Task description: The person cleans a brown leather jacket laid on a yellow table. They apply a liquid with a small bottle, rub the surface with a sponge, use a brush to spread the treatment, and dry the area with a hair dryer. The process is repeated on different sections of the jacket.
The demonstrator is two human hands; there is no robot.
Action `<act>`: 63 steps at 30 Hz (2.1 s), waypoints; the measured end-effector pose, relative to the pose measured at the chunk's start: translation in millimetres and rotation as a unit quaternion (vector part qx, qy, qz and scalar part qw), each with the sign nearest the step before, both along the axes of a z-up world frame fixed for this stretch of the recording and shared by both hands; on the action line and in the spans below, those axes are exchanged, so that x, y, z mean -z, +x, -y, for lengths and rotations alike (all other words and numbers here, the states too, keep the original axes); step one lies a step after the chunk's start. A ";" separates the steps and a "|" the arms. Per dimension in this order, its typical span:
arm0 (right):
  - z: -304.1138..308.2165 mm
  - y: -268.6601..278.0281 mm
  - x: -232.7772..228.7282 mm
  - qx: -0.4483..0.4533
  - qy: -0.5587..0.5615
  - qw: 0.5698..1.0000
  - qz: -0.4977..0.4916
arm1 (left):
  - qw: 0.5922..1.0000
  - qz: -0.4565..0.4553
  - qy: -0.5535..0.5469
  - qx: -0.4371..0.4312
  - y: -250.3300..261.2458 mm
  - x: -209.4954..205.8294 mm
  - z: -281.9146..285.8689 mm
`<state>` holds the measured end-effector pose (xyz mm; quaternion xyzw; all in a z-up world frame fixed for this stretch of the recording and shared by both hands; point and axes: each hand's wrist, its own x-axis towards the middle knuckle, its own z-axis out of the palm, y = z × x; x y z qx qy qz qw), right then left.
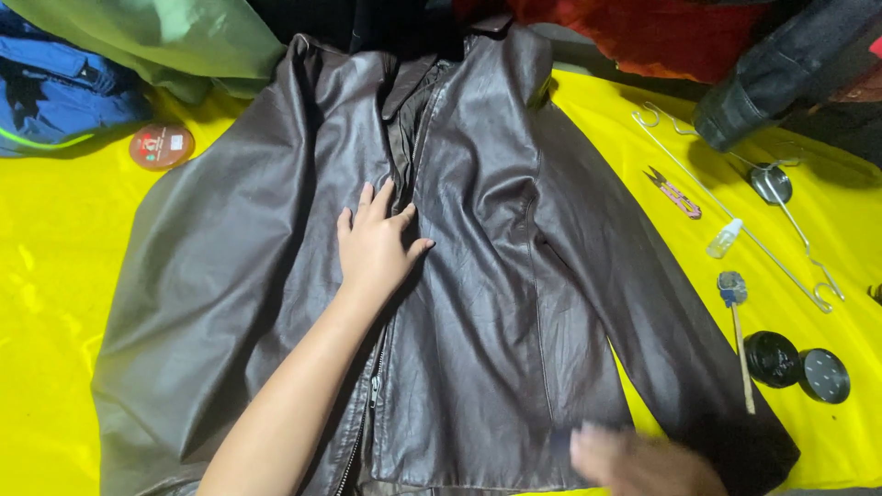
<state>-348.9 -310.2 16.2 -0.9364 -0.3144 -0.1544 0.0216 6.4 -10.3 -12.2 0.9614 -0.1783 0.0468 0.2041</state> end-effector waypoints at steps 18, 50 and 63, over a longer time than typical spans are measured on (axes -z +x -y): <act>34.8 -12.4 36.3 -0.044 0.071 0.986 -0.143 | 0.998 0.046 -0.024 0.017 1.5 2.9 -3.8; 53.7 -54.8 -13.0 0.187 0.183 0.953 -0.155 | 0.996 0.083 -0.004 0.038 -1.1 2.1 -10.2; 186.2 199.4 -36.1 0.513 0.417 0.742 -0.108 | 0.996 0.081 0.010 0.020 0.5 9.8 -12.1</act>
